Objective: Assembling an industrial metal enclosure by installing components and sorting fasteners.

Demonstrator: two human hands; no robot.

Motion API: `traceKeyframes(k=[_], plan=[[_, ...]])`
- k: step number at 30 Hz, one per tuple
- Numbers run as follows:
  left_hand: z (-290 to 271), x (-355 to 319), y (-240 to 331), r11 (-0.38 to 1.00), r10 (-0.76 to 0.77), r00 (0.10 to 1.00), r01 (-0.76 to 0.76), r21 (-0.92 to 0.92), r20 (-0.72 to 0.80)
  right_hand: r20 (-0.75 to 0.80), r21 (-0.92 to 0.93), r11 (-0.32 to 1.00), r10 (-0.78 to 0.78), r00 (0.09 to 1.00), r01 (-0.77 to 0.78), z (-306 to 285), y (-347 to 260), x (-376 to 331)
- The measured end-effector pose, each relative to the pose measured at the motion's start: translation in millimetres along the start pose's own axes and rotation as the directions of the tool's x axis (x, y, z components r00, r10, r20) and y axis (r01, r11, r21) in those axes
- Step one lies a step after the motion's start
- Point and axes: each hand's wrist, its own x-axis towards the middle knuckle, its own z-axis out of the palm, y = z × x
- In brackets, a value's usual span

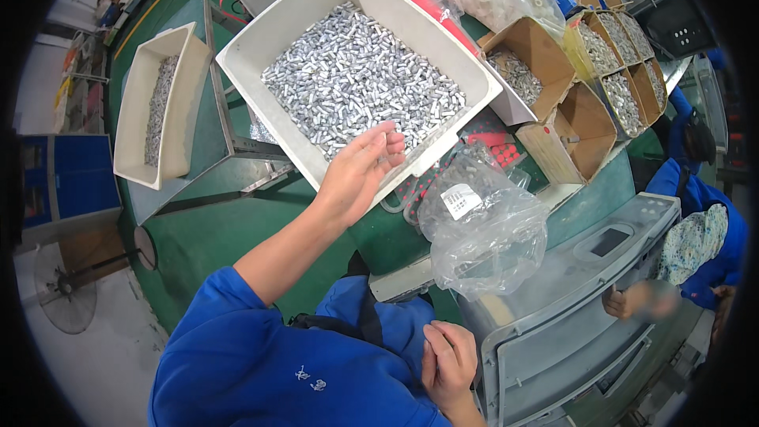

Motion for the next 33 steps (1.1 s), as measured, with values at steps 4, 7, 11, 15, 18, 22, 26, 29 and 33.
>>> traceKeyframes(k=[4,7,11,15,18,22,26,29,33], plan=[[3.9,9.1,-3.9,0.970,0.092,0.995,-0.084,0.226,-0.023,-0.011,0.001,1.000,0.020,1.000,-0.020,2.9,0.2,-5.2],[-7.9,14.5,-14.3,0.687,0.298,0.944,-0.316,0.655,0.142,-0.034,-0.010,1.000,0.029,0.999,-0.030,1.6,-0.4,-7.2],[13.1,-20.1,-0.5,0.429,0.415,0.801,-0.591,0.683,0.432,-0.073,-0.013,0.999,0.040,0.997,-0.041,-0.4,-0.5,-6.0],[32.4,-76.2,-18.5,0.544,0.227,0.526,-0.767,0.341,0.820,-0.109,-0.144,0.986,0.072,0.991,-0.087,-0.1,-0.3,2.7],[44.1,-90.0,-47.6,0.476,0.101,0.342,-0.841,0.256,0.934,-0.068,-0.276,0.956,0.086,0.994,-0.102,-1.3,8.0,10.2],[51.9,-74.1,-56.1,0.093,0.014,0.454,-0.888,0.451,0.891,-0.007,-0.253,0.899,0.369,0.929,-0.359,1.6,14.9,22.6],[53.8,-63.3,-57.8,-0.155,-0.058,0.461,-0.880,0.449,0.885,0.002,-0.278,0.870,0.424,0.906,-0.407,5.2,22.8,35.7],[54.7,-55.6,-53.6,-0.217,-0.216,0.553,-0.831,0.512,0.805,0.017,-0.301,0.858,0.441,0.897,-0.416,5.3,25.9,42.6],[48.6,-39.4,-54.7,-0.336,-0.208,0.580,-0.799,0.499,0.788,0.105,-0.389,0.806,0.520,0.848,-0.446,3.4,30.7,45.3]])
